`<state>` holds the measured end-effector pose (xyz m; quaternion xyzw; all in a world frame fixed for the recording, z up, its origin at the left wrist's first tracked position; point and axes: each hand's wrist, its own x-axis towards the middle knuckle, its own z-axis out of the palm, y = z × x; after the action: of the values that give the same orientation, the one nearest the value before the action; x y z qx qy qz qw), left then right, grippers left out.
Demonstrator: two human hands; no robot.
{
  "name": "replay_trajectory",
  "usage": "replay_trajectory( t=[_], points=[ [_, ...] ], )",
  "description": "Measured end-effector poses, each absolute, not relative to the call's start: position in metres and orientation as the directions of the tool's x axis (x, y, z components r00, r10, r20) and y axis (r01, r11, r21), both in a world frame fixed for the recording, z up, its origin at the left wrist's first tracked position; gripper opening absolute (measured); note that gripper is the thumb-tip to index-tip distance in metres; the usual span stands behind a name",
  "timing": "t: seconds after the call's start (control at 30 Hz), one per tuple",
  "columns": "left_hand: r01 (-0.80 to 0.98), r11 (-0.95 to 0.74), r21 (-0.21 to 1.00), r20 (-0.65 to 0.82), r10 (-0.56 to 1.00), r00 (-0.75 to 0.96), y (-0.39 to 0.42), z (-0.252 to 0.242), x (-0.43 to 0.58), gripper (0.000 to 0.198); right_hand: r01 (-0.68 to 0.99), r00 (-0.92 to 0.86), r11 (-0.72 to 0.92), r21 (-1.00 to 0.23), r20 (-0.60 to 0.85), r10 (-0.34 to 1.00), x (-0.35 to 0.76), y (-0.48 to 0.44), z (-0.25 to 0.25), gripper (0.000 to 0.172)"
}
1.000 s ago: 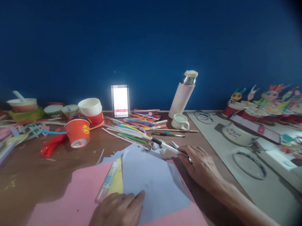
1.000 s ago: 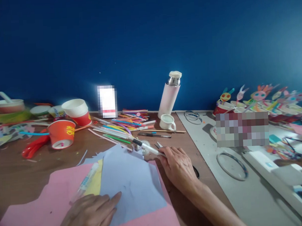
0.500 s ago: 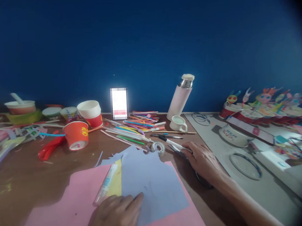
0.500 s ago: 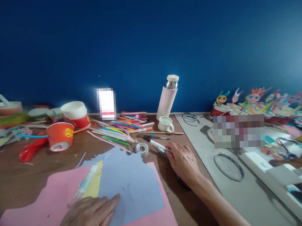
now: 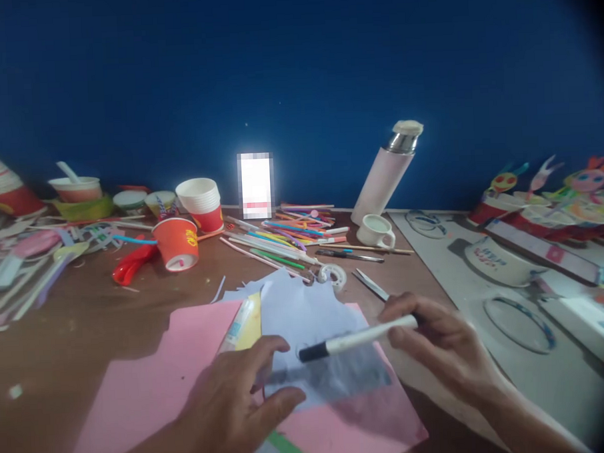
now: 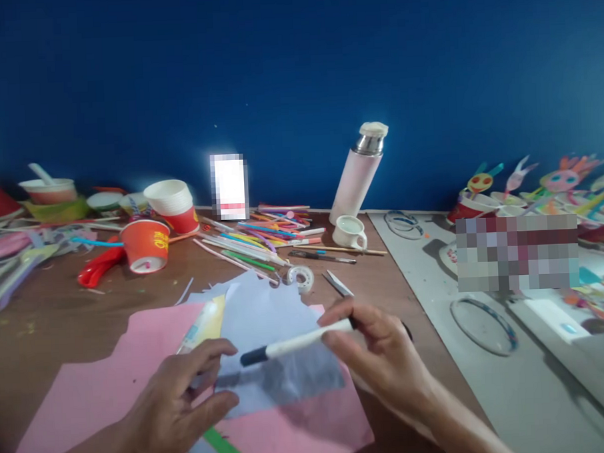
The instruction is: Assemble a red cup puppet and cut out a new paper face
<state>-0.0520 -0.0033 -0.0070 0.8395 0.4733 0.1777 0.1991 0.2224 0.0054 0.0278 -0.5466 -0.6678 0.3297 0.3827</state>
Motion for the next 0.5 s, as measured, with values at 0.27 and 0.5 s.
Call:
replay_trajectory(
  t=[0.27, 0.5],
  points=[
    [0.491, -0.658, 0.571, 0.149, 0.671, 0.726, -0.008, 0.001, -0.046, 0.047, 0.267, -0.411, 0.245, -0.932, 0.12, 0.904, 0.187, -0.021, 0.046, 0.01],
    [0.501, -0.671, 0.547, 0.132, 0.659, 0.74, -0.015, 0.002, -0.042, 0.059, 0.178, -0.571, 0.284, -0.942, 0.136, 0.81, 0.159, -0.027, 0.054, 0.019]
  ],
)
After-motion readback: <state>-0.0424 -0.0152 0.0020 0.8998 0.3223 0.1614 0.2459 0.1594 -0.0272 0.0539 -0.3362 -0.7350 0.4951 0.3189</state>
